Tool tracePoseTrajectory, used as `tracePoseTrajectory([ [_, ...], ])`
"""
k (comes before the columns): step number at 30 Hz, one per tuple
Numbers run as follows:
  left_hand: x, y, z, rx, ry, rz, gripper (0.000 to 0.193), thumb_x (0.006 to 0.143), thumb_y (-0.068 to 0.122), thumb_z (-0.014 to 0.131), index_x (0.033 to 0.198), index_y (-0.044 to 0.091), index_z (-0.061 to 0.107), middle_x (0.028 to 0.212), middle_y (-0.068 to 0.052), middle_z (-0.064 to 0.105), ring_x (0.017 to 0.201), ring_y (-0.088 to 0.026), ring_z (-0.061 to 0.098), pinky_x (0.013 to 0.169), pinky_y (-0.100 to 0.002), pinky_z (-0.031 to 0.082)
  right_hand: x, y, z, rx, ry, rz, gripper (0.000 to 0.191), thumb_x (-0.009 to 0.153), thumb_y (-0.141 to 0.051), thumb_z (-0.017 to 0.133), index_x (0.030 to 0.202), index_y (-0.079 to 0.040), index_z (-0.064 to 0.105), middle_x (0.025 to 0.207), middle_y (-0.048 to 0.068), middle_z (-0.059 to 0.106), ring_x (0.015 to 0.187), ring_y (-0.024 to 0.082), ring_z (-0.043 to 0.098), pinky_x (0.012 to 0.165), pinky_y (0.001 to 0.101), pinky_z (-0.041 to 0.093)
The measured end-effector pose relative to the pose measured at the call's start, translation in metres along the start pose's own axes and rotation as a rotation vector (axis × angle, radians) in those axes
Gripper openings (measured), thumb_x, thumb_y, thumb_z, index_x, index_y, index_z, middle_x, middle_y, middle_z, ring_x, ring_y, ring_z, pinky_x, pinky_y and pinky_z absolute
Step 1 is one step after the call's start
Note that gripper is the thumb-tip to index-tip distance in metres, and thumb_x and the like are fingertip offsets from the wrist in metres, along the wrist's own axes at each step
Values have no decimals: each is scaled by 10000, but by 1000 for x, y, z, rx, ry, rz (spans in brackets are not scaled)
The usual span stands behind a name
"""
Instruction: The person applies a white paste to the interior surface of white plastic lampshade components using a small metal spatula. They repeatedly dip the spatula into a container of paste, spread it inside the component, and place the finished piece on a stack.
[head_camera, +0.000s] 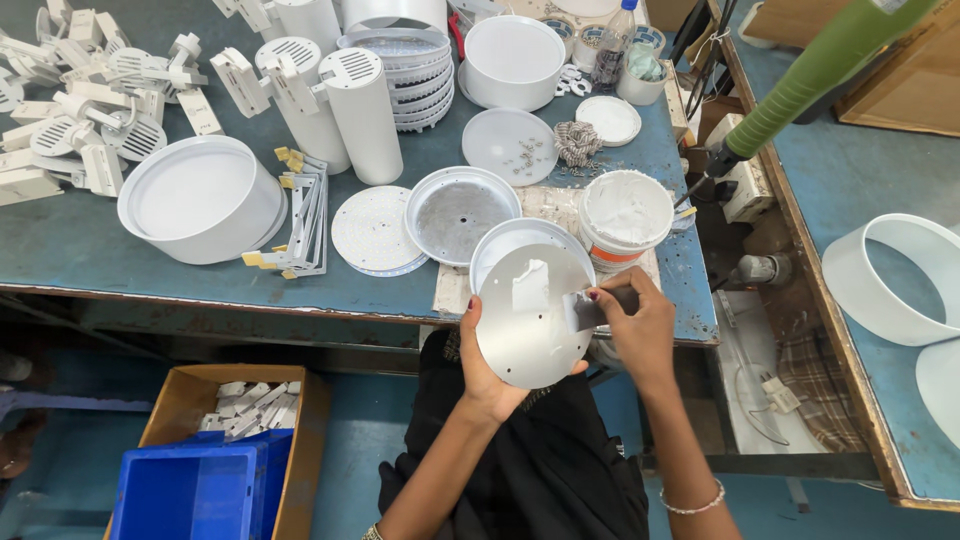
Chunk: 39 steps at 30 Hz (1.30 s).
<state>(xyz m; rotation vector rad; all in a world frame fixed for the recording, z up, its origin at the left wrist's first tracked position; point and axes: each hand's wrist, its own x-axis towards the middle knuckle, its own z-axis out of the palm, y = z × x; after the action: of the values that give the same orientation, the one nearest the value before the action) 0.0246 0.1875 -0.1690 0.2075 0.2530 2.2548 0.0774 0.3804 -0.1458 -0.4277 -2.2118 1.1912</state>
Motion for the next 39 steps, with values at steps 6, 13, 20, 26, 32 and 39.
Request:
tracePoseTrajectory([
  [6, 0, -2, -9, 96, 63, -7, 914, 904, 724, 467, 1545, 80, 371, 1432, -194, 544, 1254, -377, 607, 861, -668, 566, 8, -1, -25, 245, -7, 136, 194, 903, -1, 726, 1073, 15, 635, 984, 84, 681, 735, 114, 639, 513, 272, 525],
  [13, 3, -6, -15, 311, 212, -36, 898, 885, 730, 478, 1491, 67, 464, 1329, -190, 623, 1144, -307, 660, 788, -602, 590, -2, -50, -15, 161, 70, -87, 130, 886, 30, 751, 1009, 17, 711, 979, 80, 735, 887, 129, 715, 767, 254, 577],
  [20, 1, -1, 0, 330, 286, -89, 904, 848, 751, 505, 1441, 70, 517, 1261, -155, 633, 1090, -273, 670, 765, -551, 606, -4, -78, 3, -73, 34, -201, 132, 863, 29, 723, 993, 9, 711, 964, 87, 755, 940, 193, 740, 870, 318, 556],
  [26, 1, -1, 7, 400, 351, -130, 913, 797, 767, 515, 1419, 99, 533, 1257, -128, 653, 1112, -248, 670, 756, -507, 605, -7, -77, 9, -89, -18, -298, 301, 825, 43, 706, 1112, -33, 753, 1078, 123, 752, 990, 255, 733, 875, 335, 553],
  [32, 1, -5, 17, 392, 321, -21, 917, 845, 757, 567, 1451, 72, 512, 1259, -115, 629, 1134, -242, 624, 816, -470, 556, -38, -97, 24, -244, 86, -315, 272, 848, 42, 695, 1089, -56, 775, 1029, 111, 765, 946, 261, 732, 837, 342, 570],
  [39, -2, 1, 28, 447, 384, -68, 914, 786, 774, 506, 1418, 113, 503, 1243, -96, 639, 1109, -225, 644, 759, -468, 587, -27, -107, 13, -112, 122, -188, 230, 876, 7, 698, 1082, -58, 778, 999, 121, 772, 888, 228, 764, 795, 325, 579],
])
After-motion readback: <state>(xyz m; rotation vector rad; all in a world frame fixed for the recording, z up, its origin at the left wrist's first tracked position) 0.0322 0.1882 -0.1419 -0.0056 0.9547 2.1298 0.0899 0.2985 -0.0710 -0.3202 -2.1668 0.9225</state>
